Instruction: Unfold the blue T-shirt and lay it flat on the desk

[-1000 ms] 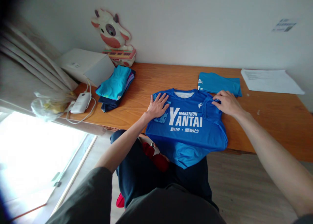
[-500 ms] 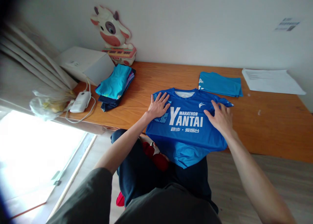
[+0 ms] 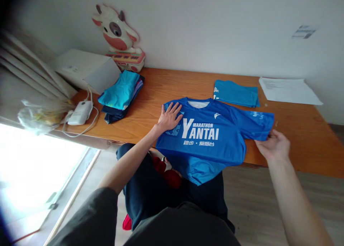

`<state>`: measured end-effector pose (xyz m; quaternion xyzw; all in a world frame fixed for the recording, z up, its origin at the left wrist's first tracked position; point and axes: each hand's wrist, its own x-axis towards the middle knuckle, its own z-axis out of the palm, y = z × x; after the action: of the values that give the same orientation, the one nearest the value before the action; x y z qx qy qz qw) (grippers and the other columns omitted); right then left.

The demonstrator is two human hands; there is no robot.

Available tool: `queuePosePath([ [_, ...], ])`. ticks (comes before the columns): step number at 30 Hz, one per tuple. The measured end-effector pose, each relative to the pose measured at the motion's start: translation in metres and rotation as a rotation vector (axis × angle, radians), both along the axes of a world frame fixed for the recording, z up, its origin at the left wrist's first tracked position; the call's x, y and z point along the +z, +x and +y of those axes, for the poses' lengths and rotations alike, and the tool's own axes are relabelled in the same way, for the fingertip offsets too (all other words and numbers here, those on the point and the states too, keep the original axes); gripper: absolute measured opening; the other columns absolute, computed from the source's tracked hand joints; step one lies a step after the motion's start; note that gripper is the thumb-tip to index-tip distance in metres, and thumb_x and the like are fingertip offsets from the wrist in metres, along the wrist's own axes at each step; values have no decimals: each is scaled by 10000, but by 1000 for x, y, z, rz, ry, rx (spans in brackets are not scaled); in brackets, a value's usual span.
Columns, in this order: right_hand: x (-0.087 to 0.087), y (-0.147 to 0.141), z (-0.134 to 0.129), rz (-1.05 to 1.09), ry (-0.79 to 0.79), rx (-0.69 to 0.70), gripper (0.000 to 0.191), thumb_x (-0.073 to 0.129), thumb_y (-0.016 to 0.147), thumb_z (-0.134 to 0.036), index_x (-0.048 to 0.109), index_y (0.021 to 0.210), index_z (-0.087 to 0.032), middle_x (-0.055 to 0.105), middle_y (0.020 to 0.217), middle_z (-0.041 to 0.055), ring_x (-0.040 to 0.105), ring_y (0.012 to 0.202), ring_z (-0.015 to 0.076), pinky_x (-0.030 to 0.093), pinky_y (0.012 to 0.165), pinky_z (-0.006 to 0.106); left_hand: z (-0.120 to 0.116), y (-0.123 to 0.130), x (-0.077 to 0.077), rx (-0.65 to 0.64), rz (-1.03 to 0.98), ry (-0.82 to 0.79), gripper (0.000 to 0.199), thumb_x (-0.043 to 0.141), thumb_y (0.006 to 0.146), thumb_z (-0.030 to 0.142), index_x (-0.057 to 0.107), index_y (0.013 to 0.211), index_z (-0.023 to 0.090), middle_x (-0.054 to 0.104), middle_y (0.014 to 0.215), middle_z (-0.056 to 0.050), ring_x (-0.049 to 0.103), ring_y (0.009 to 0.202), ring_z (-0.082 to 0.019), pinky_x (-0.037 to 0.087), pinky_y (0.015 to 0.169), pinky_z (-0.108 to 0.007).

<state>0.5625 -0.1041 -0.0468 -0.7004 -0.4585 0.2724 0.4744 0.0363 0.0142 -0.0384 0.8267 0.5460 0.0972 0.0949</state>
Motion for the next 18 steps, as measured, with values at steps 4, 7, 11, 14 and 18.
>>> queuePosePath([
  [4,-7,10,-15,256,-78,-158,498,898,710,-361,671,1139,-472,801,1434,108,710,1460,450,632,1088,681,0,0,0,-8,-3,-2,742,278,1194,617,339,1875,328,269,1959,-1,152,1847,-366,16,1474,-765],
  [7,-5,11,-2,187,-189,-63,660,918,606,-218,740,1197,-452,832,1353,118,777,1328,454,604,1187,634,2,0,-3,-2,1,0,744,280,1192,615,346,1873,322,272,1958,-6,156,1845,-377,17,1470,-779],
  [11,1,17,22,197,-322,80,637,781,670,-153,848,1262,-376,758,1590,107,718,1471,398,529,1303,483,2,-1,-5,-15,-7,23,750,266,1195,617,360,1867,298,282,1956,-15,164,1844,-373,23,1471,-778],
  [14,-2,27,28,151,-286,41,891,756,675,-132,757,1531,-380,696,1680,101,654,1563,385,482,1345,500,2,-1,-4,-15,-11,22,744,267,1195,612,356,1869,309,283,1956,-10,168,1843,-373,25,1474,-771],
  [18,-9,39,18,78,-294,33,1092,799,721,-204,552,1770,-381,655,1721,123,662,1552,401,527,1303,517,2,-1,-2,-1,0,6,732,288,1194,610,349,1870,336,283,1955,-3,172,1843,-364,11,1472,-766],
])
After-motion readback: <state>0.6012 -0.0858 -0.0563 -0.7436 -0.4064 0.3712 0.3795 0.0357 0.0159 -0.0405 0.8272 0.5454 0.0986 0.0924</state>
